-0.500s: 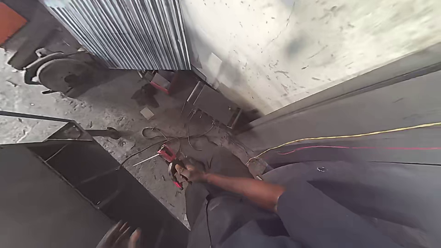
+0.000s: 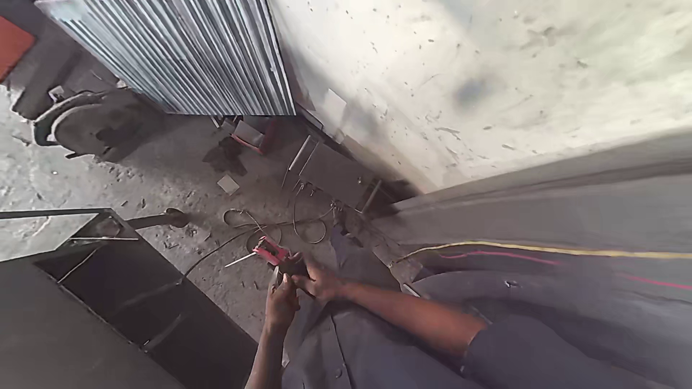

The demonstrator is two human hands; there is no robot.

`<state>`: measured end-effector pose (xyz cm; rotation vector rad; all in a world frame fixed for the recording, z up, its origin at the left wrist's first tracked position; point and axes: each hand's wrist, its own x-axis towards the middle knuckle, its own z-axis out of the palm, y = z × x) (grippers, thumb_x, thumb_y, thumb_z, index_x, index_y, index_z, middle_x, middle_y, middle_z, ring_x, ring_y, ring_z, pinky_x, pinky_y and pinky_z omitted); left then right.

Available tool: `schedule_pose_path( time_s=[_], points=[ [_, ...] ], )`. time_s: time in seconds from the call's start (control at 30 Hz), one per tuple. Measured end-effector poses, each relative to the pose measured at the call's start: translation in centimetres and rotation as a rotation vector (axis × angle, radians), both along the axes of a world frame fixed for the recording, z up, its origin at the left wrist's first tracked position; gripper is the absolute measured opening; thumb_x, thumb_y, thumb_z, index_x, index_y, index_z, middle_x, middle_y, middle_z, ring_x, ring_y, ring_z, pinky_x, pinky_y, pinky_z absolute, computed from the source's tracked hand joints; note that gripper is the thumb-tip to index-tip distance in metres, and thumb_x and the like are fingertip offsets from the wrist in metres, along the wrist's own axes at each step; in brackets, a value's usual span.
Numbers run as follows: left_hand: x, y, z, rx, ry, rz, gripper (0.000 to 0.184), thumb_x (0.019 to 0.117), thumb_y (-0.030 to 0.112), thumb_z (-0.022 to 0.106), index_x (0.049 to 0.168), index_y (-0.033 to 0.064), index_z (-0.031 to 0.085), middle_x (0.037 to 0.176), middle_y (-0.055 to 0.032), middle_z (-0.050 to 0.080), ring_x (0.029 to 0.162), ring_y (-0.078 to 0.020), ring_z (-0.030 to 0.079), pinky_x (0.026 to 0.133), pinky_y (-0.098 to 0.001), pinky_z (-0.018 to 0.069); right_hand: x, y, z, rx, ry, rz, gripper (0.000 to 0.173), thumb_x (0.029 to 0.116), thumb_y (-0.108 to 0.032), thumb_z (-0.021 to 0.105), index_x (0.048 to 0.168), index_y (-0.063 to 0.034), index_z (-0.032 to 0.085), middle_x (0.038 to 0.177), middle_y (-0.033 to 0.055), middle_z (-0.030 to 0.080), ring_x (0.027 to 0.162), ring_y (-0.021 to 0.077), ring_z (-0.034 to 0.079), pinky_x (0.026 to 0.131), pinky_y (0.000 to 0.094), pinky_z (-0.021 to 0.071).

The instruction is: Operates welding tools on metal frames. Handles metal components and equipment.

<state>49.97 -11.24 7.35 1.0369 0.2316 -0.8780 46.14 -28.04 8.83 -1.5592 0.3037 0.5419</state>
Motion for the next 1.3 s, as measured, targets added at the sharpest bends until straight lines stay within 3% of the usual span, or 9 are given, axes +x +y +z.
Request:
schedule_pose_path(
  time_s=[0.13,0.27,0.47,0.6,0.7,0.8,0.93,1.1,1.3],
  points=[
    [0.1,-4.0,-1.7,0.063,0.067,0.268,0.058,0.0933,0.039,0.072,0.135,0.0055,0.050,0.116,-0.0138,0.072,0.104,-0.0239,0.072,0.092,-0.0446,0.0599,3.8,-7.2,-4.5,-0.179,0.093,0.214,0.046,0.1048,-0.046,0.053,0.111,-0.0029,0.067,0.094,0.0148,0.070,0.089,0.0270,0.070,0.085,0.0511,0.0561],
    [1.0,-6.7,-3.7,0.120,0.125,0.462,0.039,0.1040,0.029,0.049,0.133,0.0018,0.050,0.119,-0.0199,0.071,0.109,-0.0307,0.071,0.094,-0.0481,0.0588,7.7,-16.0,-11.9,-0.384,0.399,0.246,0.047,0.1064,-0.044,0.051,0.124,-0.0028,0.067,0.114,0.0208,0.070,0.109,0.0348,0.068,0.099,0.0566,0.0508],
    [5.1,-10.4,-7.2,0.035,0.225,0.541,0.046,0.1003,0.032,0.056,0.136,0.0037,0.052,0.117,-0.0184,0.071,0.101,-0.0289,0.073,0.085,-0.0450,0.0620,14.3,-25.6,-22.3,-0.605,0.554,0.235,0.041,0.1041,-0.038,0.059,0.118,-0.0003,0.069,0.114,0.0249,0.069,0.109,0.0411,0.066,0.096,0.0625,0.0503],
    [11.1,-12.8,-14.8,-0.005,0.275,0.514,0.062,0.0893,0.034,0.073,0.137,0.0026,0.048,0.113,-0.0176,0.071,0.097,-0.0284,0.073,0.081,-0.0456,0.0631,20.8,-30.2,-28.5,-0.691,0.562,0.116,0.038,0.1048,-0.034,0.059,0.118,0.0007,0.068,0.113,0.0258,0.069,0.108,0.0418,0.066,0.096,0.0633,0.0493],
    [18.0,-15.4,-23.1,-0.002,0.374,0.515,0.042,0.0980,0.024,0.057,0.132,-0.0001,0.052,0.112,-0.0172,0.071,0.099,-0.0272,0.071,0.088,-0.0453,0.0601,26.2,-32.5,-33.1,-0.742,0.587,-0.032,0.037,0.1045,-0.033,0.060,0.120,-0.0001,0.069,0.115,0.0257,0.069,0.110,0.0422,0.066,0.097,0.0634,0.0487],
    [23.1,-17.8,-29.8,0.045,0.541,0.518,0.029,0.1073,0.018,0.041,0.124,-0.0014,0.054,0.107,-0.0177,0.072,0.094,-0.0273,0.073,0.084,-0.0440,0.0613,29.4,-33.9,-37.9,-0.762,0.656,-0.085,0.039,0.1043,-0.034,0.059,0.122,-0.0012,0.068,0.114,0.0247,0.069,0.107,0.0407,0.067,0.095,0.0619,0.0511],
    [27.5,-20.1,-38.7,0.202,0.617,0.413,0.029,0.1067,0.013,0.048,0.131,-0.0036,0.052,0.105,-0.0185,0.071,0.090,-0.0244,0.072,0.079,-0.0405,0.0610,34.4,-35.9,-45.5,-0.859,0.658,-0.049,0.041,0.1052,-0.035,0.058,0.124,0.0012,0.065,0.119,0.0271,0.067,0.113,0.0427,0.064,0.098,0.0622,0.0487],
    [28.2,-21.2,-46.0,0.334,0.695,0.246,0.034,0.1033,0.019,0.058,0.131,0.0014,0.052,0.093,-0.0144,0.067,0.075,-0.0202,0.067,0.065,-0.0372,0.0582,36.8,-36.5,-51.9,-0.890,0.729,-0.012,0.050,0.1029,-0.043,0.059,0.125,0.0012,0.063,0.117,0.0270,0.067,0.111,0.0430,0.065,0.096,0.0644,0.0495],
    [27.6,-23.4,-49.3,0.305,0.781,0.224,0.030,0.1060,0.024,0.055,0.123,-0.0011,0.057,0.090,-0.0139,0.068,0.075,-0.0208,0.067,0.067,-0.0382,0.0585,37.3,-35.6,-52.9,-1.005,0.738,0.008,0.039,0.0979,-0.036,0.065,0.111,0.0008,0.067,0.108,0.0259,0.068,0.103,0.0442,0.066,0.088,0.0652,0.0503]
  ],
)
